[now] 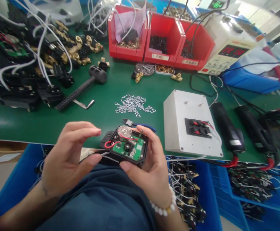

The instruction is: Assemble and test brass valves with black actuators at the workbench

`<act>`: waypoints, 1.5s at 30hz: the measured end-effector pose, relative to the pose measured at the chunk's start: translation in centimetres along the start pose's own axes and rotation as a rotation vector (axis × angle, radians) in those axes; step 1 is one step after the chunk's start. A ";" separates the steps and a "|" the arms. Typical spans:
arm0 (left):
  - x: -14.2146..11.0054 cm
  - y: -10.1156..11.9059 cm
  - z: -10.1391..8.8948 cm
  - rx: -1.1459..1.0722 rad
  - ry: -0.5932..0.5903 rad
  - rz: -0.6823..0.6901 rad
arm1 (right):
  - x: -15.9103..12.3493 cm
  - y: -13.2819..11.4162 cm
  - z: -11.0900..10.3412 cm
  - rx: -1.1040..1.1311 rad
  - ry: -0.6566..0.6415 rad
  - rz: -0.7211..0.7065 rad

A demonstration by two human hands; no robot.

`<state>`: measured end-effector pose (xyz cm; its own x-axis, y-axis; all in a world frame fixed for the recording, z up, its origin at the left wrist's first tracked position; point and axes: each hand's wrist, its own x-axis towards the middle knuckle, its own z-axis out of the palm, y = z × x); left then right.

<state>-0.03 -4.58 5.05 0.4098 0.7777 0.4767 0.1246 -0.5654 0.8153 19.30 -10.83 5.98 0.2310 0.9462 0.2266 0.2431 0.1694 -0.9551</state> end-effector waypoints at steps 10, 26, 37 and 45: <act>0.6 0.7 -0.2 -0.099 -0.083 -0.067 | -0.2 -0.1 -0.4 0.141 -0.125 -0.054; 2.7 -0.1 -0.7 0.323 -0.200 0.106 | 0.9 2.1 1.8 -0.051 -0.215 0.184; 10.3 -6.3 -7.7 0.828 -0.068 -0.213 | 2.2 5.4 3.2 -0.481 -0.119 0.040; 20.8 -12.1 -9.7 1.056 -0.125 -0.373 | 1.9 5.8 2.9 -0.507 -0.098 -0.035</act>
<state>-1.82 21.11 8.29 0.2674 0.9472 0.1770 0.9361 -0.2989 0.1854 18.43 -7.25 0.28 0.1310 0.9679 0.2145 0.6807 0.0695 -0.7293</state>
